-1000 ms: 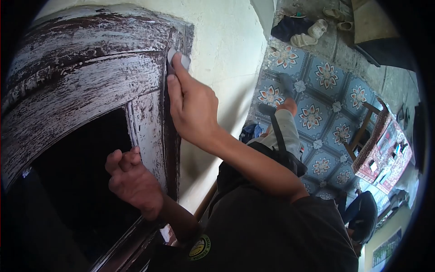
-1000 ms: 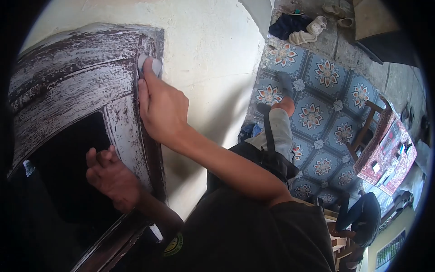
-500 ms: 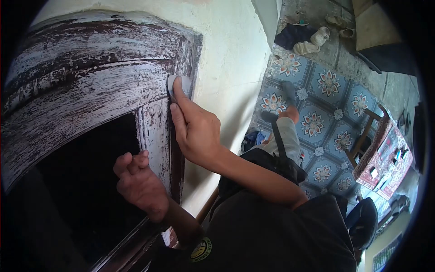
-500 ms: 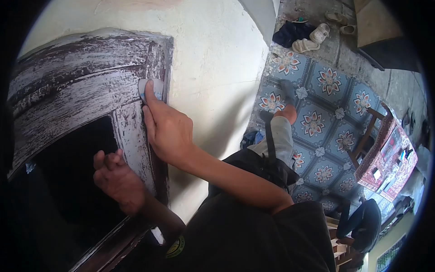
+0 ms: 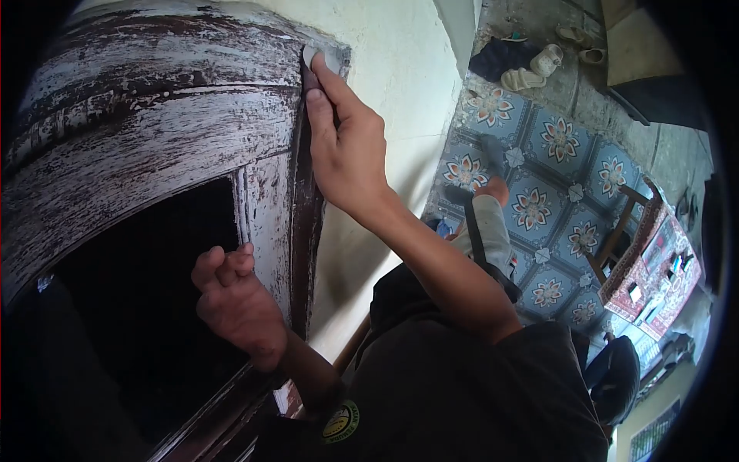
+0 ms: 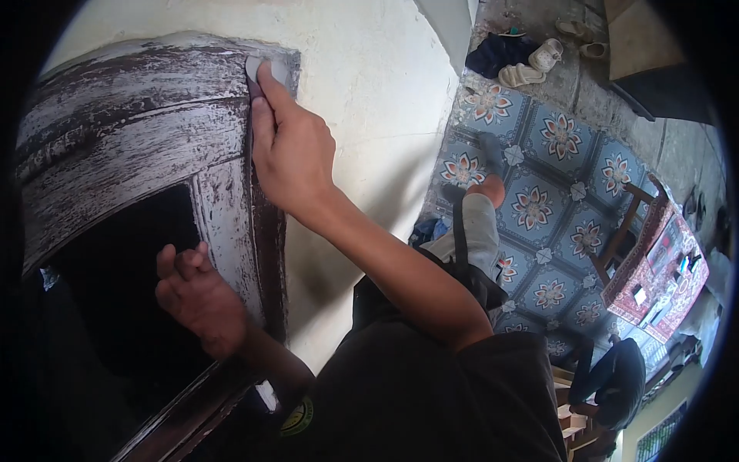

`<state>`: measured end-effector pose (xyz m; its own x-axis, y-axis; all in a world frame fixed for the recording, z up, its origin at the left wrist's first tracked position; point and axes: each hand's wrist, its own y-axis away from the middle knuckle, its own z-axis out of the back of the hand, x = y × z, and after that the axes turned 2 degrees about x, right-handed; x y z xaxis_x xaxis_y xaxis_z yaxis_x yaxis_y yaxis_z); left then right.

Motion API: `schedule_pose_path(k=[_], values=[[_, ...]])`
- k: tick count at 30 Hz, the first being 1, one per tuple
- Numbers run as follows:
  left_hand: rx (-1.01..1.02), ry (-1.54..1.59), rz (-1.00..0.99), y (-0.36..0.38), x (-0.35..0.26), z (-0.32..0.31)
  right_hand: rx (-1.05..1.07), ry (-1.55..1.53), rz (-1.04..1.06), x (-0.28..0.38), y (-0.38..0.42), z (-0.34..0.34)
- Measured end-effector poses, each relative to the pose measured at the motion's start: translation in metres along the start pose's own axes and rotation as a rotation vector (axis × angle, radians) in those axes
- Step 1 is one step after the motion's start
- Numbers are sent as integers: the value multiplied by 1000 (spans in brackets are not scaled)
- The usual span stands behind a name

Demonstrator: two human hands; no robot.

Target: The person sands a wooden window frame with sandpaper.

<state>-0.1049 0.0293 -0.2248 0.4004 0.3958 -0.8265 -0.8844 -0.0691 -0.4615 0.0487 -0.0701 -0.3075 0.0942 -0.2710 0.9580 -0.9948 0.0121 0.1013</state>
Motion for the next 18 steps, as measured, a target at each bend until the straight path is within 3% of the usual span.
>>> schedule_pose_path(k=[1, 3, 4, 7, 10, 11, 12, 15, 18], values=[[0, 1, -11, -2, 1, 1, -1, -2, 10, -6, 13, -2], [107, 58, -34, -4, 1, 3, -62, 45, 240, -19, 37, -6], [112, 62, -23, -4, 2, 1, -67, 50, 229, -17, 30, -5], [-40, 25, 12, 2, -2, -3, -14, 53, -60, 6, -13, 1], [-34, 6, 0, -1, -2, -4, 50, 40, -105, 7, 28, -1], [-43, -3, 7, -1, -3, -6, -64, -9, 131, -16, 51, -14], [-51, -12, 21, -1, -3, -7, -73, -5, 130, -16, 50, -12], [-31, 11, 8, -1, 0, -3, 17, 221, 29, -4, 28, 2], [-19, -26, 7, -2, -1, -3, 65, 244, -79, 3, 6, 4]])
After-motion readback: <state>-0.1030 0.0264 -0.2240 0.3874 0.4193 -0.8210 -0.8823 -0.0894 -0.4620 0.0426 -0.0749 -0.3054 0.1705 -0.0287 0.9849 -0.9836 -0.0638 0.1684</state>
